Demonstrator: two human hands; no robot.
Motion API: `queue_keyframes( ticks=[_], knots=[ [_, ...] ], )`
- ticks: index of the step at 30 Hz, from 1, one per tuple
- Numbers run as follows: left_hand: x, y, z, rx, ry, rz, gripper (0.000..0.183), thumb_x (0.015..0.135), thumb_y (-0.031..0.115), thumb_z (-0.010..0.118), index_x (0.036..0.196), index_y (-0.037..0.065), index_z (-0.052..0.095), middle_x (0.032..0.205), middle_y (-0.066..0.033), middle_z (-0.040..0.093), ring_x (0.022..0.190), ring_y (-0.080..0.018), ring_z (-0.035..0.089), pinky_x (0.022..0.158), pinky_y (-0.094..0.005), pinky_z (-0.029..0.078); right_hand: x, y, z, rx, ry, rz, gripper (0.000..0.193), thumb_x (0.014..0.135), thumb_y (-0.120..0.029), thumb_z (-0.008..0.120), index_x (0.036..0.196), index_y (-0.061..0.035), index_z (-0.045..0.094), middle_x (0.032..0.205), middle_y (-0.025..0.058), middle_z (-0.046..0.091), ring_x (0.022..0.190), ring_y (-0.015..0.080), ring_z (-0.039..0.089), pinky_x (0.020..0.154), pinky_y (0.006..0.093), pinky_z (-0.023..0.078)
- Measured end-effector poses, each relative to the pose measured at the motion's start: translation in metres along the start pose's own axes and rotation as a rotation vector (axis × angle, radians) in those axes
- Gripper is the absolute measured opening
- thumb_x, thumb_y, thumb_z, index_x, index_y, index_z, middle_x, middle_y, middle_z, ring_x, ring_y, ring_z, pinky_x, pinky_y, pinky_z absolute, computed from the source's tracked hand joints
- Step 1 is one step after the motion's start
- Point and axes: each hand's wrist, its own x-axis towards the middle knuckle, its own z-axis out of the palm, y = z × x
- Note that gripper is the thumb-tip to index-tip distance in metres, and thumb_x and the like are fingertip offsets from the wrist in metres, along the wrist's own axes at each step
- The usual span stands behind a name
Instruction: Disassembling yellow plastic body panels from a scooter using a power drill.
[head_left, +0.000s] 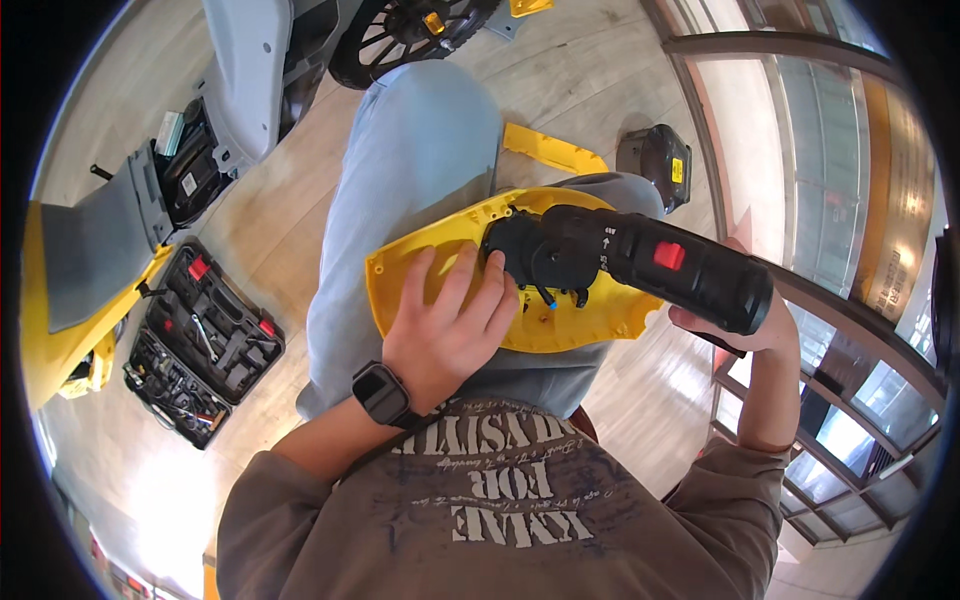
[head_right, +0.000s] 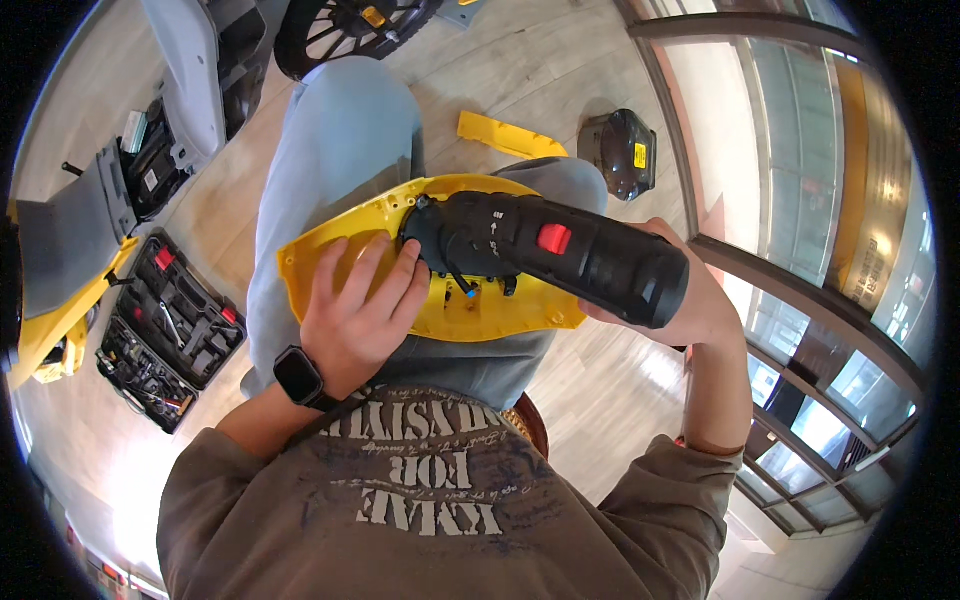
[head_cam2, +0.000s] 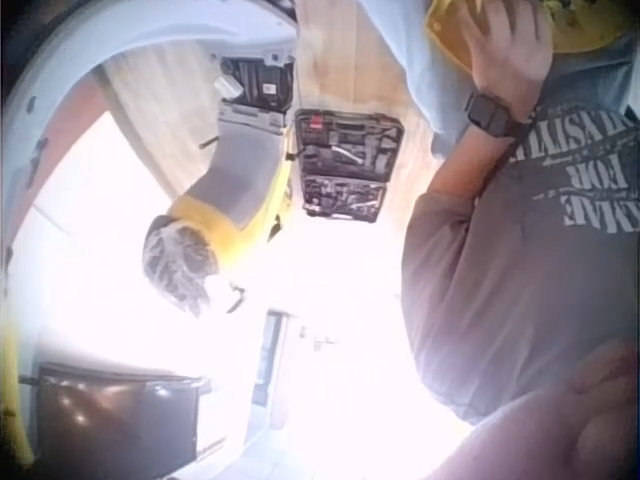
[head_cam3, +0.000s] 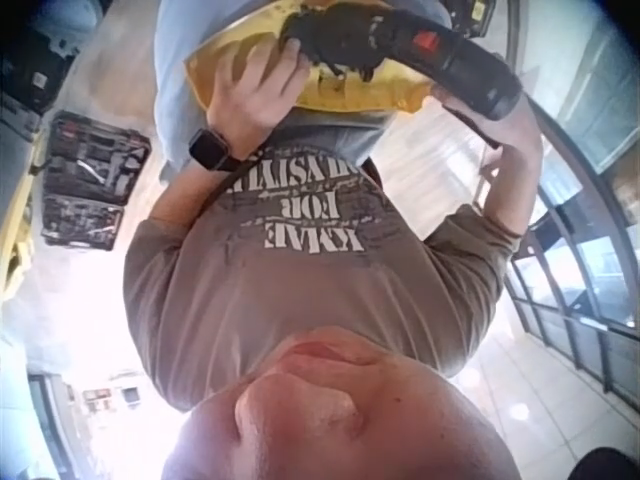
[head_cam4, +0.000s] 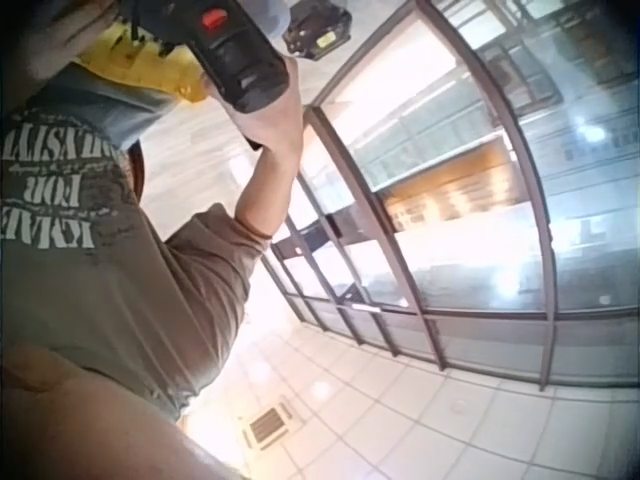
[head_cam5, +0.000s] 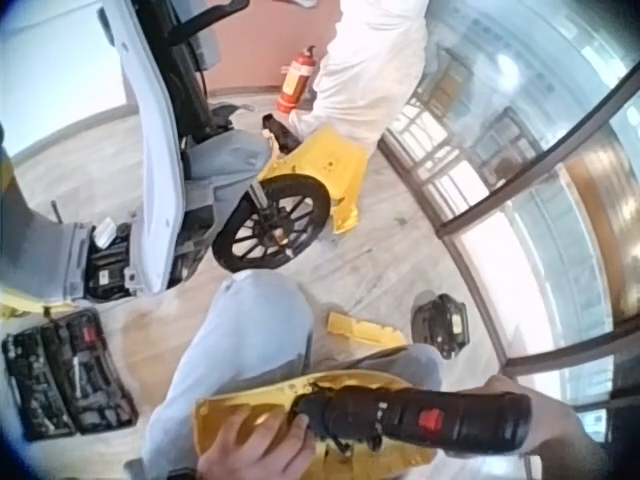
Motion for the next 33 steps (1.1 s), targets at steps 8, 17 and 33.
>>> queue_keyframes(
  ticks=[8,17,33],
  knots=[
    [-0.001,0.0,-0.001,0.004,-0.014,-0.01,0.03,0.086,0.017,0.061,0.112,0.007,0.071,0.128,-0.0076,0.066,0.121,-0.0271,0.059,0.104,-0.0521,0.045,0.006,-0.007,-0.001,-0.003,0.01,0.042,0.065,0.071,-0.017,0.097,0.121,-0.0002,0.059,0.103,0.008,0.074,0.092,0.0158,0.071,0.083,0.0309,0.056],
    [-0.002,0.002,-0.001,0.009,-0.016,-0.013,0.03,0.087,0.019,0.06,0.113,0.008,0.07,0.129,-0.0074,0.066,0.122,-0.027,0.059,0.104,-0.0524,0.045,0.01,-0.008,-0.003,0.022,-0.045,0.118,0.067,0.07,-0.02,0.098,0.121,-0.0003,0.059,0.105,0.0095,0.074,0.094,0.0167,0.072,0.085,0.032,0.056],
    [-0.003,0.003,0.004,0.037,0.0,-0.011,0.03,0.086,0.02,0.06,0.112,0.009,0.07,0.129,-0.0074,0.066,0.122,-0.0269,0.059,0.102,-0.0518,0.045,0.026,-0.016,-0.018,-0.156,-0.119,0.186,0.072,0.068,-0.03,0.098,0.122,-0.0027,0.059,0.104,0.0097,0.072,0.097,0.0222,0.072,0.087,0.035,0.055]
  ],
)
